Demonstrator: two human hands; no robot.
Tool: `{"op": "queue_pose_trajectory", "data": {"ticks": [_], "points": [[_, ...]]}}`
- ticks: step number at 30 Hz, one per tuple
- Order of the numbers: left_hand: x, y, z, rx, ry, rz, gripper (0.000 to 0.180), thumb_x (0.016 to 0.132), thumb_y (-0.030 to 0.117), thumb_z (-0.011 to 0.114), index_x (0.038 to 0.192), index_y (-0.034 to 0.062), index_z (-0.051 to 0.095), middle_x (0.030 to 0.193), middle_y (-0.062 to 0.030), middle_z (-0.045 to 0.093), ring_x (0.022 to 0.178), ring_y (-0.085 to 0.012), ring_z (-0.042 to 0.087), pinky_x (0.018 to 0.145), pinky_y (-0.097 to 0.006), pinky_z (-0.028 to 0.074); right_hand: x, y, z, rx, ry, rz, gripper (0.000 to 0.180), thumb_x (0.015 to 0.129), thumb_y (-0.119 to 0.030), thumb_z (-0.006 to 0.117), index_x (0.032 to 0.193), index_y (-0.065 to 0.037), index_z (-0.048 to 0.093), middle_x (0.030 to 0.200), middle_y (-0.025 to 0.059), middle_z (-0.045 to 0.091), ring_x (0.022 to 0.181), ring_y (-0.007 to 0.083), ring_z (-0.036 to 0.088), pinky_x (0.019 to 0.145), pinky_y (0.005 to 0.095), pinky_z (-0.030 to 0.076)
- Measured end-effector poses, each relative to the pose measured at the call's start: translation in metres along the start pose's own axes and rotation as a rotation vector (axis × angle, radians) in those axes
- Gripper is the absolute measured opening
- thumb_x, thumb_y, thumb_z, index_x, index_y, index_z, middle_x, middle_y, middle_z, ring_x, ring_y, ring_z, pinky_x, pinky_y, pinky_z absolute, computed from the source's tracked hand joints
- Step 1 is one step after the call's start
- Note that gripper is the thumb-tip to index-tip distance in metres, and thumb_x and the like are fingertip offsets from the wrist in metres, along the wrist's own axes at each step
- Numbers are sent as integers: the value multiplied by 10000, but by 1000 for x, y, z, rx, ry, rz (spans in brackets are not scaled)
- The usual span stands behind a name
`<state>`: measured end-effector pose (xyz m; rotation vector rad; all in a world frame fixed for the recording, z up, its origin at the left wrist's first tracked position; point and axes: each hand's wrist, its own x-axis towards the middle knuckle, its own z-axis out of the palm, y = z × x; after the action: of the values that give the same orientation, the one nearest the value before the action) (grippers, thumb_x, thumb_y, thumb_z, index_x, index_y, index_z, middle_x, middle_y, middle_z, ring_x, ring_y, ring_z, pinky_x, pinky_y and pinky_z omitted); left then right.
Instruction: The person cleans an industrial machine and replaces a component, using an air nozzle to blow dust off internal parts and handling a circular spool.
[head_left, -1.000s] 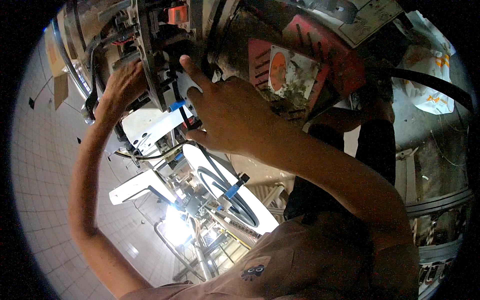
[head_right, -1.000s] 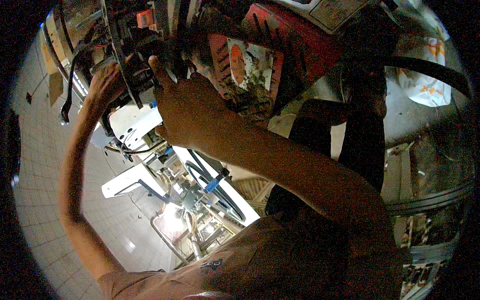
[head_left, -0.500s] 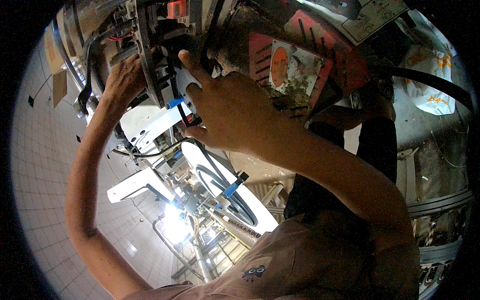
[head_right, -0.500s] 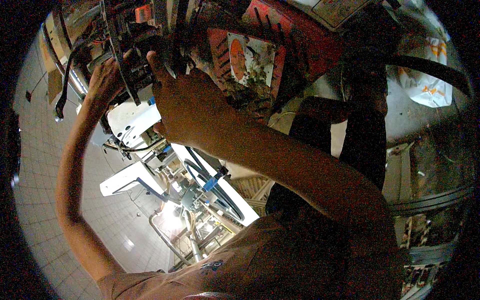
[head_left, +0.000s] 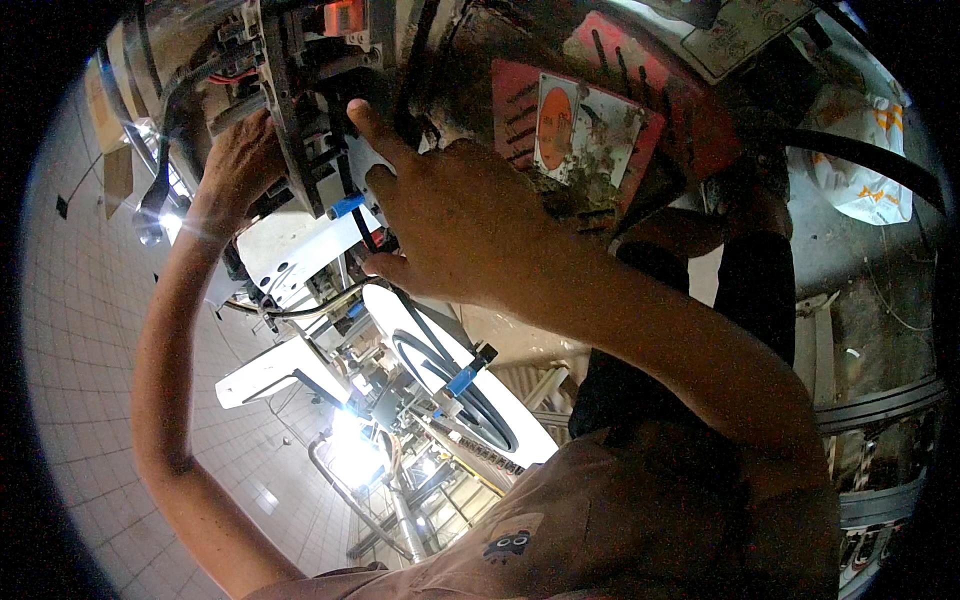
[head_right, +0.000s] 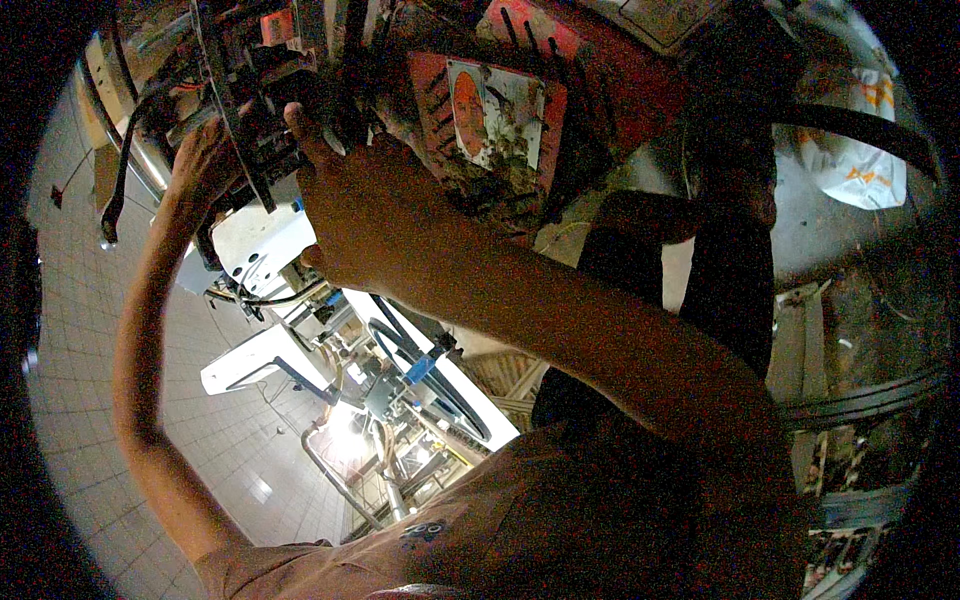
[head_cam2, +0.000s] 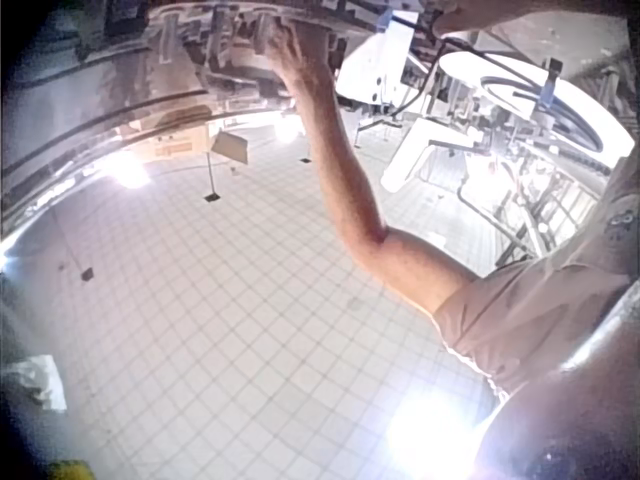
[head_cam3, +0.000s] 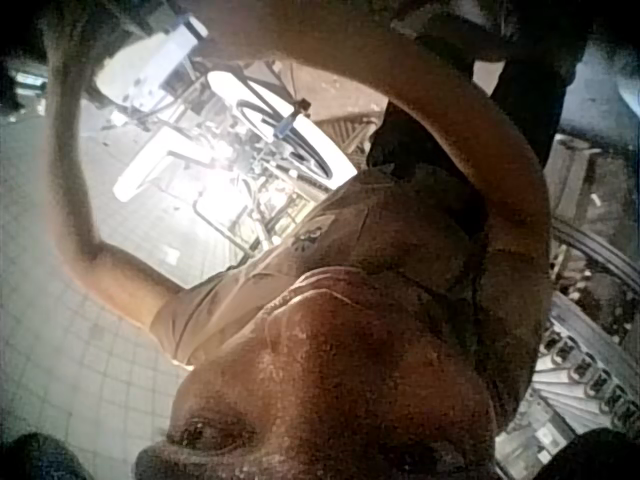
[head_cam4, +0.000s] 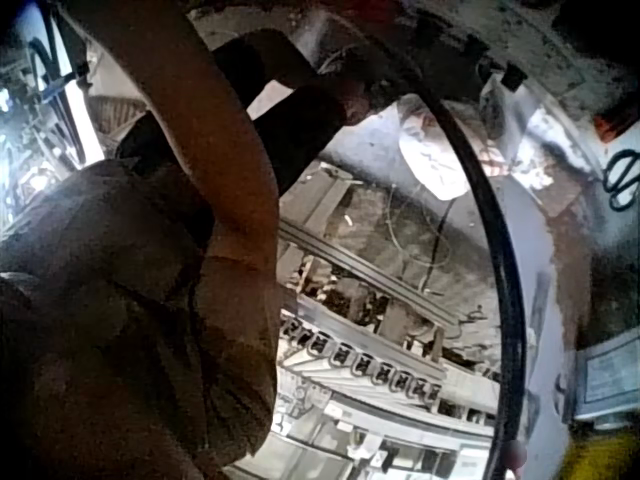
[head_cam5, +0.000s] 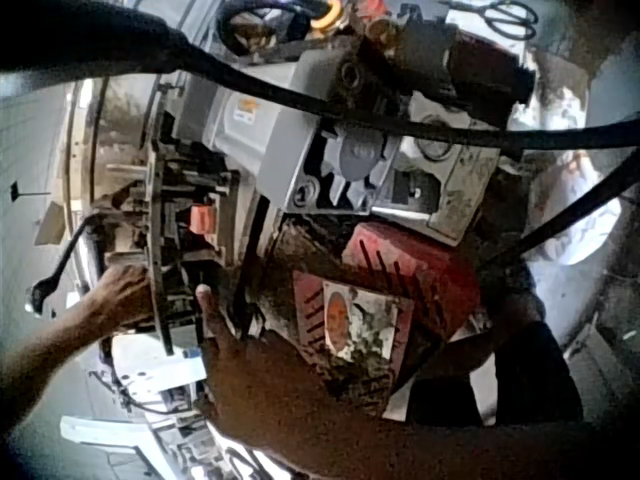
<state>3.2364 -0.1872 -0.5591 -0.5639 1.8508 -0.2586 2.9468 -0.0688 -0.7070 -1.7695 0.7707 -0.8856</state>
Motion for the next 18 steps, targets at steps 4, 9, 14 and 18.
{"op": "queue_pose_trajectory", "data": {"ticks": [4, 9, 14, 18], "points": [[-7, 0, 4, -62, -35, -74, 507, 926, 195, 694, 1396, 78, 542, 1113, -109, 673, 1032, -261, 654, 780, -356, 581, 1, -4, -8, 39, -98, 20, 550, 896, -488, 741, 1096, 21, 685, 1611, 290, 353, 785, 351, 746, 779, 449, 614], [-7, 2, 7, -66, 50, -62, 526, 929, 176, 676, 1425, 89, 526, 1096, -104, 668, 1011, -246, 659, 762, -354, 578, 0, -5, -10, 49, -124, 26, 546, 890, -493, 749, 1077, 16, 686, 1629, 279, 326, 796, 354, 746, 781, 456, 614], [-1, 7, -11, 23, 73, -38, 504, 934, 162, 656, 1419, 88, 539, 1037, -109, 660, 963, -241, 666, 728, -365, 576, 2, -2, -10, 59, -143, 44, 535, 904, -498, 735, 1072, 8, 687, 1637, 277, 308, 804, 347, 746, 805, 460, 609], [-13, 4, 1, -40, 14, -85, 439, 940, 168, 651, 1363, 69, 587, 1063, -119, 672, 961, -248, 685, 720, -364, 580, 1, -7, -7, 57, -143, 22, 544, 912, -506, 720, 1080, 10, 691, 1635, 283, 309, 808, 353, 745, 822, 463, 604]]}}
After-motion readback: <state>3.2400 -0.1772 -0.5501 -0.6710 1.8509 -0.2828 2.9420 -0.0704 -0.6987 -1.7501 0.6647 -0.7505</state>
